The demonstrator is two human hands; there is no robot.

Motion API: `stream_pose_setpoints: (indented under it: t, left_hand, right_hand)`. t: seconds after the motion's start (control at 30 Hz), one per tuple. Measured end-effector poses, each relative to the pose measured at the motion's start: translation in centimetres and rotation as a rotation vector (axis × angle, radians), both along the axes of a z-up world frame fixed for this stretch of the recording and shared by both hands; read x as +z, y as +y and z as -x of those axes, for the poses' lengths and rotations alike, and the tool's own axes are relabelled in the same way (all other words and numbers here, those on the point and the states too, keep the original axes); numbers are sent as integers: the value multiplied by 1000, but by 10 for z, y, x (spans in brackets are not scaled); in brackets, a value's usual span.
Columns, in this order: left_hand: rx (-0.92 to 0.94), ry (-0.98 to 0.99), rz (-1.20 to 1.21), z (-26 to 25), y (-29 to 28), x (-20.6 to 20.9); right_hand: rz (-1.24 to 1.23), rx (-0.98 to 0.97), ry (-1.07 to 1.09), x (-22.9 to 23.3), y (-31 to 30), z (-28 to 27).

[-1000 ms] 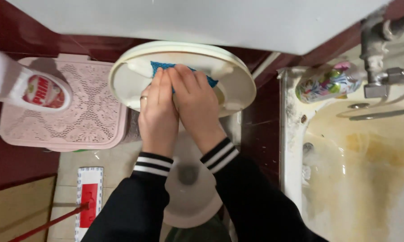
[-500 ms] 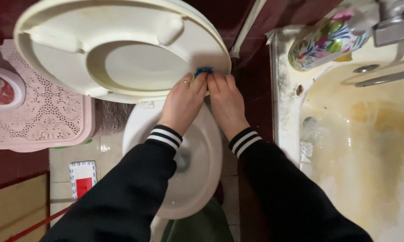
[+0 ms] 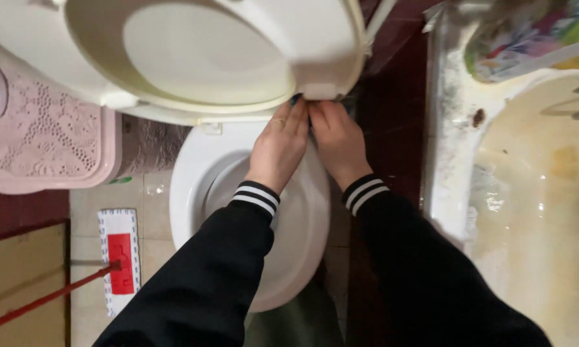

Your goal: Cleaning bathroom fixtures including the toilet, bathtub, and faucet using a cloth, sponge, and cleaning liquid.

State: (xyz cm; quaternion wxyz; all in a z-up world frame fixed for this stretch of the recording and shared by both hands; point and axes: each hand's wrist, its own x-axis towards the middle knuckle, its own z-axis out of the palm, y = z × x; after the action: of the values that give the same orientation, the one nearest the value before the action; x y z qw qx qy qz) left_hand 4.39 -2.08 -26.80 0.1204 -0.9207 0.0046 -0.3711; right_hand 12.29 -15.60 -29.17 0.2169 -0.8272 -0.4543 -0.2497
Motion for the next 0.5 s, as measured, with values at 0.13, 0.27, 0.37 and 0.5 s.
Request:
stream_pose_setpoints:
  t: [0.13, 0.27, 0.37, 0.5]
  left_hand:
    - [7, 97, -8, 10, 14, -34]
    - [-3, 112, 10, 25, 43, -82]
    - [39, 78, 83, 35, 58, -97]
    - [154, 111, 134, 60, 86, -105]
  right_hand:
    - [145, -104, -211, -33, 17, 3]
    - [240, -124, -282, -58, 49, 22]
    - [256, -141, -279, -58, 74, 41]
    - [271, -59, -221, -61, 111, 61]
